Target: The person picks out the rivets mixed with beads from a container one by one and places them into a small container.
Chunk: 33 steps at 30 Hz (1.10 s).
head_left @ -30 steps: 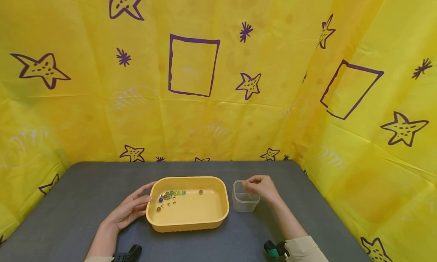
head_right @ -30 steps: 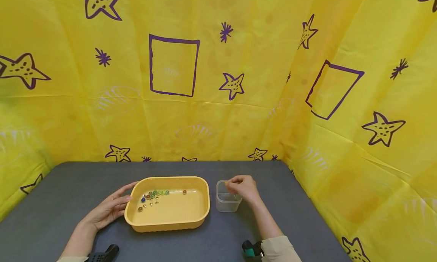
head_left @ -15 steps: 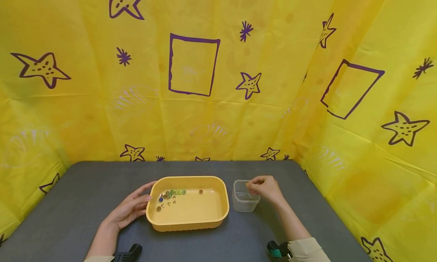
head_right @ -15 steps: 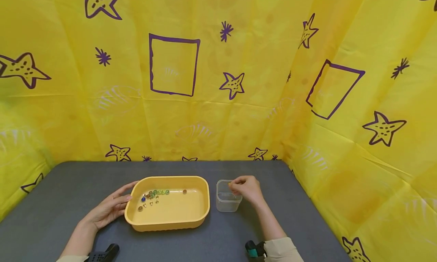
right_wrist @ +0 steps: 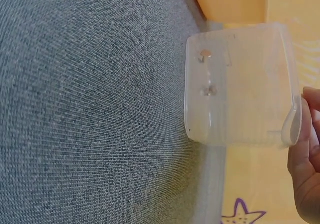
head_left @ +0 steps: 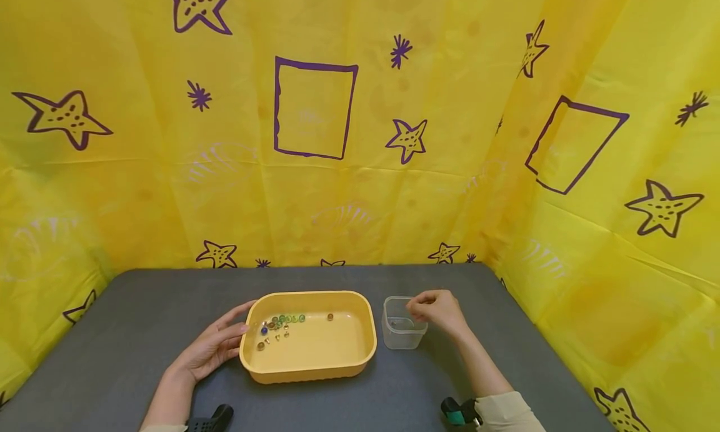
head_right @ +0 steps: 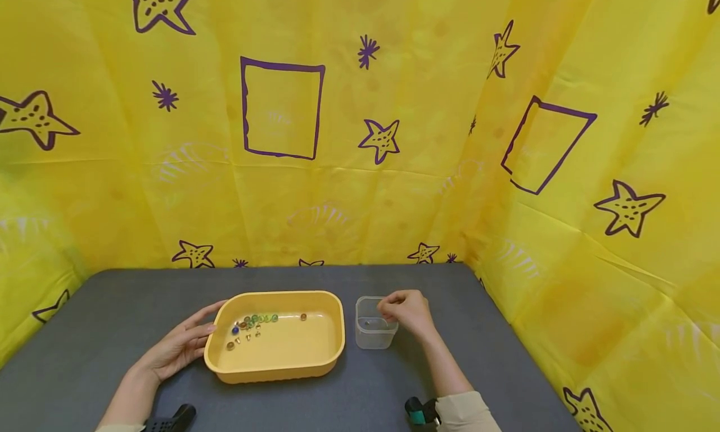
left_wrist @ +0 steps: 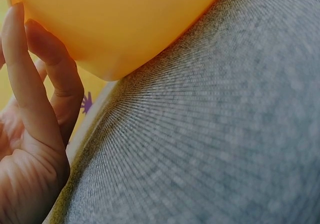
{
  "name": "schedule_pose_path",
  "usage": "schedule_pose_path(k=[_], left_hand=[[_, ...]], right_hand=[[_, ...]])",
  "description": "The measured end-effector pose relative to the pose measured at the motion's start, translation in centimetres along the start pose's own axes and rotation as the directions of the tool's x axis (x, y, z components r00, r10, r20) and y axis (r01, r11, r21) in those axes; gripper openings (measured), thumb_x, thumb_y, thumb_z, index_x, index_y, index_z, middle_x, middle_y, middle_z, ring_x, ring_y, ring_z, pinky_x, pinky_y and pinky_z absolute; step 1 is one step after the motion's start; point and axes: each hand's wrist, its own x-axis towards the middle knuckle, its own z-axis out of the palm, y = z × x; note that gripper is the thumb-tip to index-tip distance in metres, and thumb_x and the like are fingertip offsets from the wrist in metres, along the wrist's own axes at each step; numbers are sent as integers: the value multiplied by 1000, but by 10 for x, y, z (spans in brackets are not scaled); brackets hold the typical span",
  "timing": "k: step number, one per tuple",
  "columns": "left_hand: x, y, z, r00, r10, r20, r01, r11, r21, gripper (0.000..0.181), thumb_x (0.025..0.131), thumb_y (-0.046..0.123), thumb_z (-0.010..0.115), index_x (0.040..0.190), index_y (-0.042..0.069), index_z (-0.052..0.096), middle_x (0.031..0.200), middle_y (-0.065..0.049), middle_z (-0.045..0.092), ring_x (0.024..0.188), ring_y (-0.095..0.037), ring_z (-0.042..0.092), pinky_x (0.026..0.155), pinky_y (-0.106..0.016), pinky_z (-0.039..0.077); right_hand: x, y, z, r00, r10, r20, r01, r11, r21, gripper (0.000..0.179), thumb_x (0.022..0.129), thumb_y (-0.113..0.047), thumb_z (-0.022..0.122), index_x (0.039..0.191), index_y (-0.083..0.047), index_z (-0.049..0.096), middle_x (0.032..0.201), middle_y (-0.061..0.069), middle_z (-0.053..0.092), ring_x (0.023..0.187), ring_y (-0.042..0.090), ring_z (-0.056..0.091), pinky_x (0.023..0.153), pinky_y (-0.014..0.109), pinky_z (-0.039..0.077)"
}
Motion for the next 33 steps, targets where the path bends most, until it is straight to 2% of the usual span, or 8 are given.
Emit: schedule_pose_path(k=[6, 17, 24, 33], left_hand=[[0, 0, 1, 1000, 4, 7, -3, 1000, -25, 44, 107, 10, 40, 135, 42, 45, 128, 0, 63, 110, -13, 69, 88, -24, 61], [0, -1, 2, 1000, 12, 20, -11, 999, -37, 44, 107, 9, 39, 136, 41, 45, 129, -1, 63, 112, -15, 69, 88, -26, 61], [1, 0, 2, 1000, 23, 17, -23, 1000, -11, 44, 107, 11, 40, 141, 38, 40, 130, 1, 62, 113, -15, 68, 88, -26, 61], [0, -1, 1, 1000, 20, 6, -20, 1000, -5, 45, 107, 10, 40, 139, 41, 43, 131, 2, 61, 113, -14, 68, 88, -26, 61]], right_hand=[[1, -1, 1, 1000, 3, 1, -3, 1000, -3, 12, 82, -14, 78, 87, -3, 78, 76, 8, 76, 68, 19, 72, 72, 39, 64], [1, -1, 0, 1000, 19, 1, -19, 1000, -5, 11, 83, -14, 77, 87, -3, 78, 78, 8, 76, 71, 24, 73, 67, 31, 63], [0, -2, 0, 1000, 21, -2, -21, 1000, -7, 13, 83, -15, 78, 87, -4, 78, 77, 7, 76, 68, 19, 72, 67, 30, 62], [1, -3, 2, 1000, 20, -1, -20, 1000, -11, 12, 83, -15, 77, 88, -5, 78, 77, 8, 76, 66, 16, 71, 67, 32, 62]])
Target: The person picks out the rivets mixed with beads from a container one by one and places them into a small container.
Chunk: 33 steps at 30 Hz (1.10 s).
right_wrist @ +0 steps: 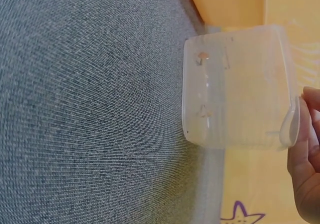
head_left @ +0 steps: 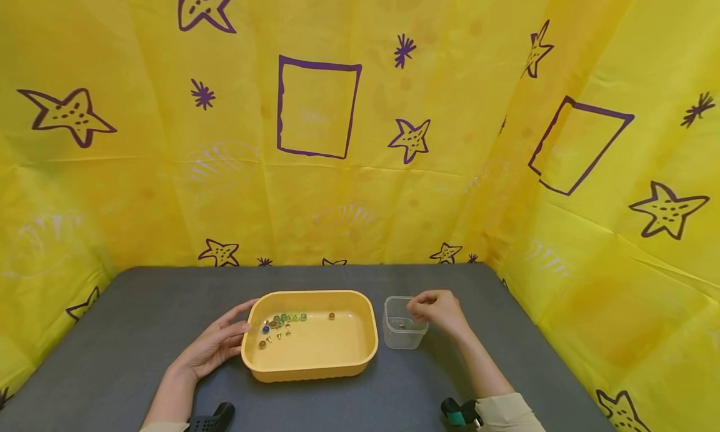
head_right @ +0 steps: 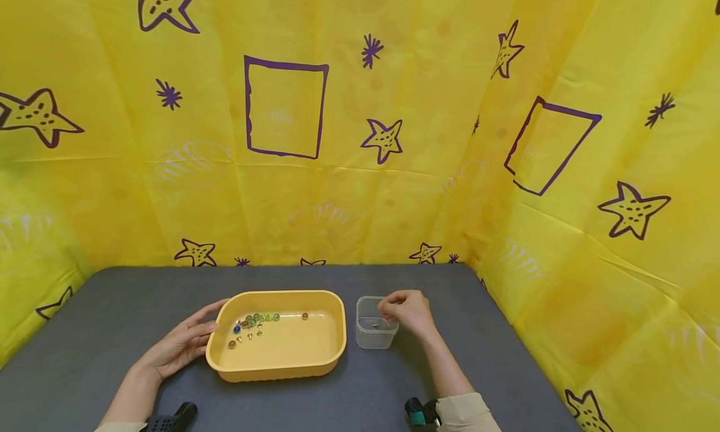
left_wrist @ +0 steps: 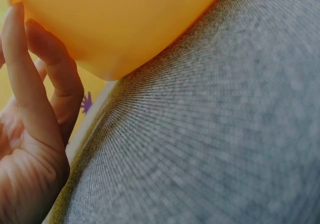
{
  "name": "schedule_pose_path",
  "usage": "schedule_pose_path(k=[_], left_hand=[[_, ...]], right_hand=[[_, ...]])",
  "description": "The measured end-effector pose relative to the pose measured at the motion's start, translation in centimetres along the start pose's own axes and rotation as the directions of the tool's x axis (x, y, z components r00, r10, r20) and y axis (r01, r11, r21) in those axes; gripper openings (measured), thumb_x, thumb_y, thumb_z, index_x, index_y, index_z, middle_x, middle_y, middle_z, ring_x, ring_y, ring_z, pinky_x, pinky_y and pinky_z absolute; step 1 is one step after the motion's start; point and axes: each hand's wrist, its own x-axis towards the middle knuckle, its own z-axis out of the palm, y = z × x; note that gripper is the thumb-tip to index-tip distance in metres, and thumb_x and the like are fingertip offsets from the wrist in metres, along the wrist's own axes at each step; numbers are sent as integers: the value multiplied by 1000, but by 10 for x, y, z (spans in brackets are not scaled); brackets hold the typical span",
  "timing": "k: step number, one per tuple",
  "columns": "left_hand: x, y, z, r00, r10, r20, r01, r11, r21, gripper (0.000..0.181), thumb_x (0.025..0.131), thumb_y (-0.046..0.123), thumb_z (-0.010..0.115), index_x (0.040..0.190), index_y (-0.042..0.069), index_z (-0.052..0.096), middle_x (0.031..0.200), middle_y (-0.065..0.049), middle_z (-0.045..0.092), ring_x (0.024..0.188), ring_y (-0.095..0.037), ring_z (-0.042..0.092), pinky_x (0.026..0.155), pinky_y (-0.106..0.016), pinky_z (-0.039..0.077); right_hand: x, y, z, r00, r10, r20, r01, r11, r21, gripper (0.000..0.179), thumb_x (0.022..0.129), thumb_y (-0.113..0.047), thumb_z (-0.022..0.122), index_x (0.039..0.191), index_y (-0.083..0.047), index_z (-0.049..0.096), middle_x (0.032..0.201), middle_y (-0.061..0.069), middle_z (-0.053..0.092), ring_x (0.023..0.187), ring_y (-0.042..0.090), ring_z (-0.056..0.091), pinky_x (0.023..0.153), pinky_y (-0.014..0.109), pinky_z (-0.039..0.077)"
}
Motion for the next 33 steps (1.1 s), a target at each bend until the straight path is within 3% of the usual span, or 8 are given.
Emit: schedule_pose_path(k=[19, 33], left_hand=[[-1, 0, -1, 1000, -2, 16, 3, 1000, -12, 45, 107, 9, 39, 139, 41, 43, 131, 1, 62, 112, -13, 69, 88, -25, 61], [-1, 0, 0, 1000, 10, 19, -9, 1000, -22, 45, 106, 9, 40, 138, 40, 44, 130, 0, 63, 111, -14, 69, 88, -26, 61]], right_hand=[[1, -13, 18, 998, -37, 45, 36, 999, 23, 16, 82, -20, 79, 90, -6, 78, 76, 7, 76, 72, 26, 74, 72, 45, 63], [1, -33, 45, 987, -95, 130, 88, 995, 54, 16, 83, -19, 79, 91, -5, 78, 81, 10, 77, 71, 25, 73, 69, 40, 64]])
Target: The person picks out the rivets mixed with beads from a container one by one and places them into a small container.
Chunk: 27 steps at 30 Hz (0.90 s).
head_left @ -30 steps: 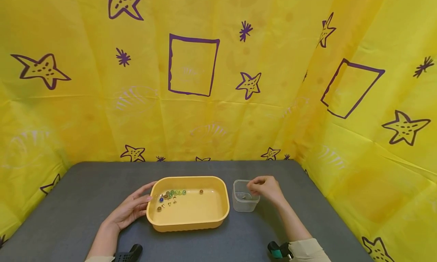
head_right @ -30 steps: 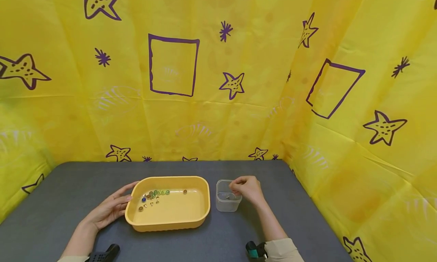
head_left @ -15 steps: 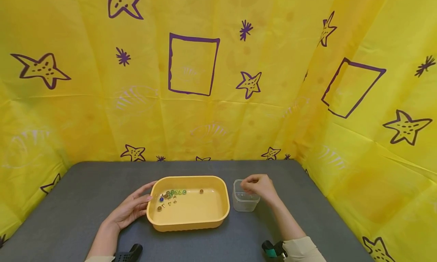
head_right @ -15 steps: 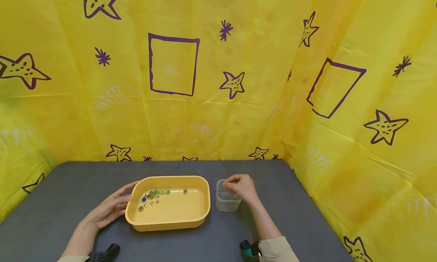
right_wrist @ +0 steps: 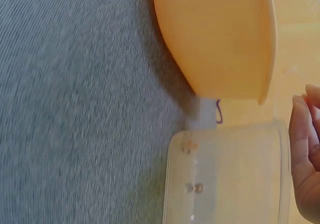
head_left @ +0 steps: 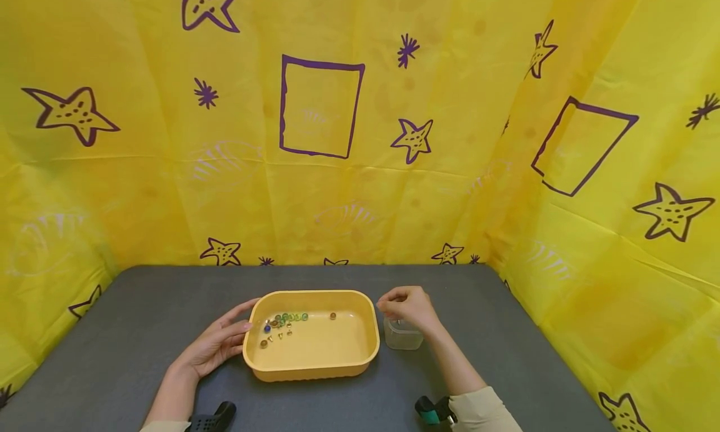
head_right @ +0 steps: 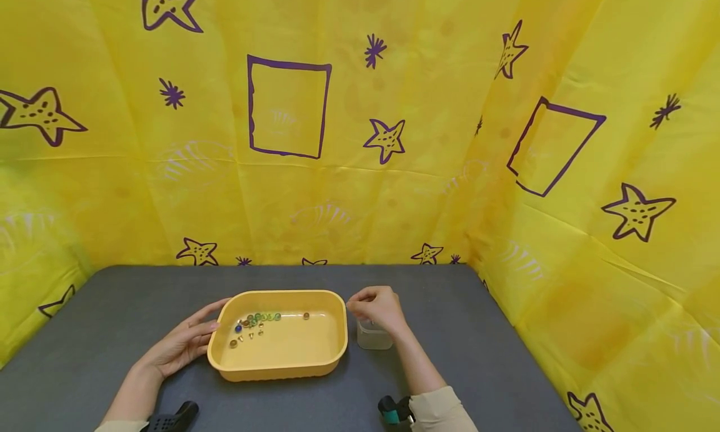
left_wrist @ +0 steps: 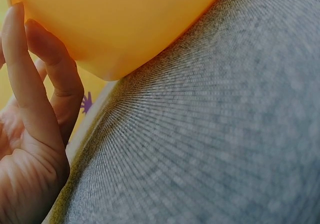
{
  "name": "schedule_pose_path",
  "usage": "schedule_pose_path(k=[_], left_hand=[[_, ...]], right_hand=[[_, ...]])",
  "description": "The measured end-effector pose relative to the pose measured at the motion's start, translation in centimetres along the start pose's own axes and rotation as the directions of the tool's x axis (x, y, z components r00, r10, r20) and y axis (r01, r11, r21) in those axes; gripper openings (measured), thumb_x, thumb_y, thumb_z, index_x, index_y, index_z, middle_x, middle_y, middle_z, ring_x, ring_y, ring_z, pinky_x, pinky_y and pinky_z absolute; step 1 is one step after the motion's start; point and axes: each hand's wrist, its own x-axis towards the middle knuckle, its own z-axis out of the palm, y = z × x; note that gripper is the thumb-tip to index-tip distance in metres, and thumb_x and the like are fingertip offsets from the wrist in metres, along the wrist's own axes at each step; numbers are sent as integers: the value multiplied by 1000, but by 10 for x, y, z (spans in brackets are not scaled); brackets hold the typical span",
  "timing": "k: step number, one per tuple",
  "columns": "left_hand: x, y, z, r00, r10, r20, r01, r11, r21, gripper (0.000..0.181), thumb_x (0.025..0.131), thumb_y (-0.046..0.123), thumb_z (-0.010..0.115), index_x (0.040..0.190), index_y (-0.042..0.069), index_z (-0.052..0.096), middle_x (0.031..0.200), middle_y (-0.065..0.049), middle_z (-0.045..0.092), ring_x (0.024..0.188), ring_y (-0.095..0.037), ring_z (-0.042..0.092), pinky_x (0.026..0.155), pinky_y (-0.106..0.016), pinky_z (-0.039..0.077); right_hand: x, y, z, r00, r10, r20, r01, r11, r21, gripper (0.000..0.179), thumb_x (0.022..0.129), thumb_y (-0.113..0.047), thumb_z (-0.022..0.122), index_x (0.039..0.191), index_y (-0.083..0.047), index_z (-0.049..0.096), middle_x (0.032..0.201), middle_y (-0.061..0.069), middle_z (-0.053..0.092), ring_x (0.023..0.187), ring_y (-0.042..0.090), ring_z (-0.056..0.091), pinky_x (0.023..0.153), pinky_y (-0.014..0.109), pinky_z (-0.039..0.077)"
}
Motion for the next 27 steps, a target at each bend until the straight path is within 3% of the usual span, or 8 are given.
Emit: schedule_pose_path(k=[6, 15, 22, 27], left_hand=[[1, 0, 1, 1000, 9, 6, -9, 1000, 30, 46, 107, 10, 40, 142, 39, 40, 131, 1, 63, 113, -14, 69, 89, -27, 61], [1, -1, 0, 999, 1, -48, 3, 997, 71, 48, 106, 12, 43, 146, 39, 36, 130, 6, 62, 113, -13, 68, 89, -27, 61], [2, -1, -1, 998, -8, -57, 12, 997, 70, 48, 106, 13, 44, 146, 38, 35, 129, 7, 62, 113, -13, 68, 89, -27, 61], [1, -1, -1, 998, -9, -60, 13, 998, 64, 48, 106, 13, 44, 146, 38, 36, 129, 6, 62, 113, -13, 68, 89, -27, 61]], right_hand=[[2, -4, 12, 1000, 3, 21, -3, 1000, 21, 17, 83, -19, 79, 92, -5, 78, 82, 10, 77, 75, 31, 74, 70, 39, 64], [6, -12, 32, 997, -35, 75, 29, 996, 80, 18, 83, -14, 78, 92, 1, 76, 82, 15, 76, 65, 16, 71, 70, 41, 64], [6, -19, 53, 991, -61, 120, 47, 993, 112, 20, 84, -15, 78, 94, 2, 76, 87, 19, 75, 72, 29, 73, 74, 45, 64], [10, -21, 72, 985, -70, 157, 53, 993, 110, 14, 82, -13, 79, 90, -1, 77, 84, 16, 76, 73, 32, 74, 73, 44, 64]])
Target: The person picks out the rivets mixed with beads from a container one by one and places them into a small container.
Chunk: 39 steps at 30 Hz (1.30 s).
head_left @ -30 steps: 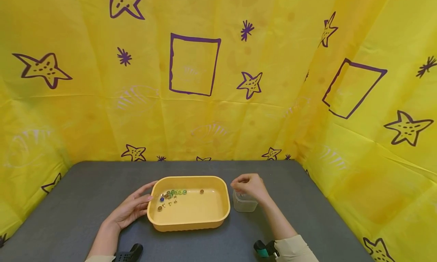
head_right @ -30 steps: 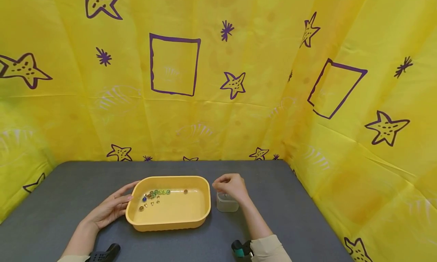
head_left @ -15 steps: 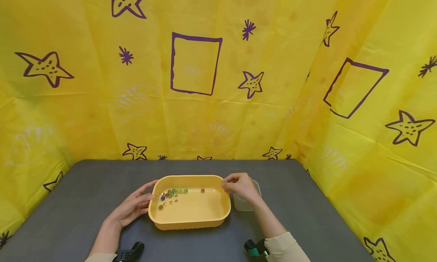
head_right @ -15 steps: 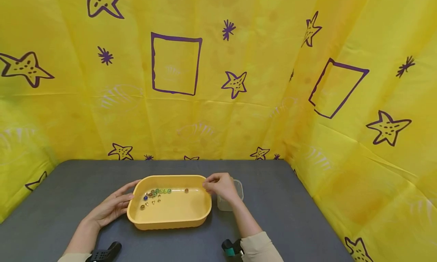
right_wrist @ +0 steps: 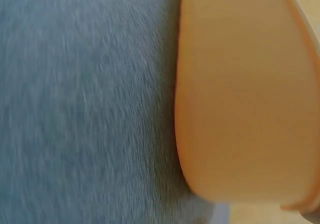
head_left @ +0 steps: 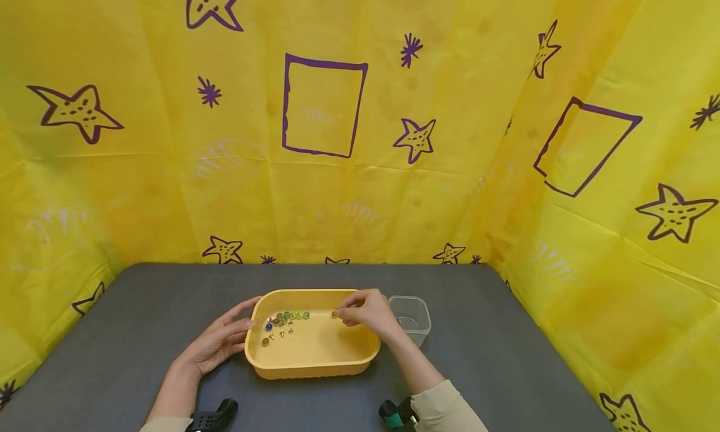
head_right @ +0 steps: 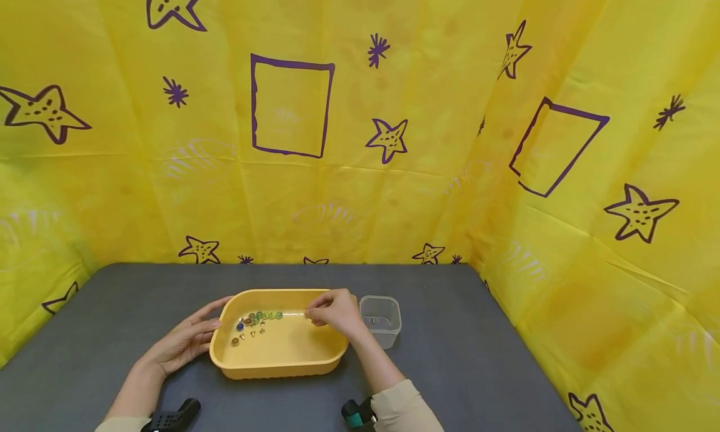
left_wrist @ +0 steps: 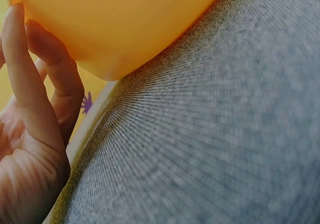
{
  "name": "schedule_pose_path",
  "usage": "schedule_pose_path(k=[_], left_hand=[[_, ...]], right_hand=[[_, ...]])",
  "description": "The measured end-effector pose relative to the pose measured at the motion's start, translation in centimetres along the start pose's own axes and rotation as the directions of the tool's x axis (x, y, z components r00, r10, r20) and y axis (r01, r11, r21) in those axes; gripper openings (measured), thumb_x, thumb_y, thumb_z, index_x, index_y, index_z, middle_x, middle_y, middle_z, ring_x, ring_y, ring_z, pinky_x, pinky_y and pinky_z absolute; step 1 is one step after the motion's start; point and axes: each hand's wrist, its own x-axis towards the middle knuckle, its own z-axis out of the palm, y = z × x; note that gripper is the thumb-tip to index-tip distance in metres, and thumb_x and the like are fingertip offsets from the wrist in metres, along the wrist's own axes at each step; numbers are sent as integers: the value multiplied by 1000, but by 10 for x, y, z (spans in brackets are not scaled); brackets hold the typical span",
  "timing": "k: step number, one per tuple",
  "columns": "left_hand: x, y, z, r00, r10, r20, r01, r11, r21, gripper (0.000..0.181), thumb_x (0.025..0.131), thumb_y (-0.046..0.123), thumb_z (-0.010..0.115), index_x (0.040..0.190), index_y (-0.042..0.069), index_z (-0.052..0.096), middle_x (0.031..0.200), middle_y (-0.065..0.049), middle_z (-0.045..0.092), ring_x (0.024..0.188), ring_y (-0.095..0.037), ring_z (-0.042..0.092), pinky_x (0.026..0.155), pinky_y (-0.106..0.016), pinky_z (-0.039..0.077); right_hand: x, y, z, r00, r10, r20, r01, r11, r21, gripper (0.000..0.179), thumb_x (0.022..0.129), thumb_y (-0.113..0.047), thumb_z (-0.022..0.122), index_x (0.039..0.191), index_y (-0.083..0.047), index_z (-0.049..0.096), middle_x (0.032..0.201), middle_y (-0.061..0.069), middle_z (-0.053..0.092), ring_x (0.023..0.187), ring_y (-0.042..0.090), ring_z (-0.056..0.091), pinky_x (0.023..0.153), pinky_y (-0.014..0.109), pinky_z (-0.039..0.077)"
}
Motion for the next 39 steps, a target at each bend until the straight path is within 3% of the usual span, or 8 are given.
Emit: schedule_pose_path(k=[6, 11, 27, 32, 39], left_hand=[[1, 1, 0, 1000, -1, -13, 1, 1000, 10, 49, 106, 13, 44, 148, 37, 34, 129, 6, 62, 112, -13, 68, 88, -27, 61], [0, 1, 1, 1000, 6, 12, -6, 1000, -6, 47, 106, 13, 44, 145, 38, 37, 129, 4, 62, 113, -14, 68, 90, -27, 61], [0, 3, 3, 1000, 9, 30, -8, 999, -33, 45, 106, 10, 43, 140, 39, 41, 128, 2, 63, 113, -14, 68, 90, -27, 61], [0, 3, 3, 1000, 3, 22, -2, 1000, -22, 45, 106, 12, 44, 141, 39, 39, 128, 2, 63, 114, -14, 68, 90, -27, 60], [-1, 2, 2, 1000, 2, 22, -2, 1000, -6, 46, 106, 13, 43, 144, 38, 36, 129, 2, 63, 115, -14, 68, 90, -27, 60]], right_hand=[[5, -6, 22, 999, -5, 38, 5, 1000, -6, 12, 82, -13, 80, 88, -3, 77, 80, 16, 75, 78, 40, 74, 71, 43, 64], [7, -10, 38, 998, 2, 58, -3, 1000, 8, 11, 82, -12, 79, 87, -3, 77, 80, 15, 75, 79, 39, 74, 71, 44, 64], [17, -21, 68, 997, -2, 77, 2, 1000, 4, 8, 82, -9, 79, 87, -3, 77, 77, 10, 76, 68, 23, 74, 66, 36, 64], [22, -24, 76, 996, 29, 90, -36, 996, 77, 12, 83, -7, 77, 91, 0, 77, 81, 11, 77, 65, 13, 71, 68, 36, 64], [29, -30, 84, 991, 94, 96, -106, 985, 139, 12, 82, -5, 77, 92, 2, 77, 82, 13, 76, 64, 10, 69, 70, 36, 65]])
